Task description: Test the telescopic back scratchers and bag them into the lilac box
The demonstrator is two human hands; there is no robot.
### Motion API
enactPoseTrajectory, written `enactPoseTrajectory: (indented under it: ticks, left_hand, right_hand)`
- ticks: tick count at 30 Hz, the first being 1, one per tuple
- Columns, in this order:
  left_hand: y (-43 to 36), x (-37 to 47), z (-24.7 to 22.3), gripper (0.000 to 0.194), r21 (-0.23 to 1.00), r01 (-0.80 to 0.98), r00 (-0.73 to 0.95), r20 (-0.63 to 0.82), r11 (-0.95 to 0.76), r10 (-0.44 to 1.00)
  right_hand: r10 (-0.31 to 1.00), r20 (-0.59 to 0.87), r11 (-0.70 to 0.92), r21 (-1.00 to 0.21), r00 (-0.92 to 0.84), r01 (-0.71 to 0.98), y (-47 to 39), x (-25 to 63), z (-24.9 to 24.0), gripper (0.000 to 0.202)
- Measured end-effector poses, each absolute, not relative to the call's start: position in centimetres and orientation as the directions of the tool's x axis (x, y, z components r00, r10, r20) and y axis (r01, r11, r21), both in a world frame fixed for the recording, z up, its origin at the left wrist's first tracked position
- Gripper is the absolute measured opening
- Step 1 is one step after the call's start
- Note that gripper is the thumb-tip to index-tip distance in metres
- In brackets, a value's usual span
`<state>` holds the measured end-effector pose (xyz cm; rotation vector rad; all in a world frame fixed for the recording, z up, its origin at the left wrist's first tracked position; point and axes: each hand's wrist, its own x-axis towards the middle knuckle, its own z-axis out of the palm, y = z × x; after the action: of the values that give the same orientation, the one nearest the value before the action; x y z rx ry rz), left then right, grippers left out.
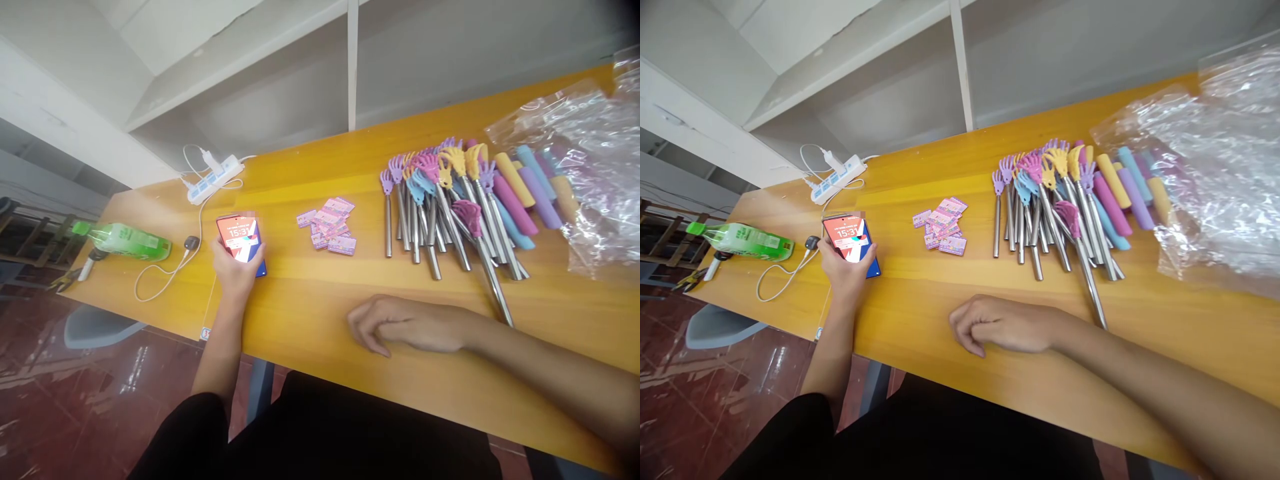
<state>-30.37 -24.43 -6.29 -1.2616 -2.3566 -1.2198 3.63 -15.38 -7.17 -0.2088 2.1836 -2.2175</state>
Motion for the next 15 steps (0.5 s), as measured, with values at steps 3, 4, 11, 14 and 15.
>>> enactPoseTrajectory:
  ticks: [3, 4, 11, 14, 15]
  left_hand:
    - [-24.5, -30.4, -6.3, 0.079, 0.573, 0.769, -0.609, 0.519, 0.284, 0.6]
    - [-24.5, -30.4, -6.3, 0.08, 0.572, 0.77, -0.608, 0.521, 0.284, 0.599]
    - [-24.4, -30.2, -6.1, 0.077, 0.568, 0.761, -0.626, 0.517, 0.312, 0.584]
    - [-24.4, -30.1, -6.0, 0.077, 0.563, 0.759, -0.632, 0.516, 0.326, 0.579]
    - [-24.4, -30.1, -6.0, 0.077, 0.563, 0.758, -0.632, 0.513, 0.328, 0.581]
  right_hand:
    - [0.016, 0.08, 0.113, -0.991, -0.997, -0.078, -16.1, 3.3, -7.7, 0.027]
    - [0.042, 0.091, 0.135, -0.987, -0.995, -0.085, -16.2, 3.2, -7.9, 0.026]
    - [0.056, 0.114, 0.109, -0.988, -0.992, -0.107, -16.3, 3.1, -8.3, 0.027]
    - [0.018, 0.117, 0.092, -0.989, -0.993, -0.115, -16.1, 3.2, -8.5, 0.024]
    - [0.006, 0.112, 0.109, -0.988, -0.994, -0.11, -16.1, 3.2, -8.5, 0.023]
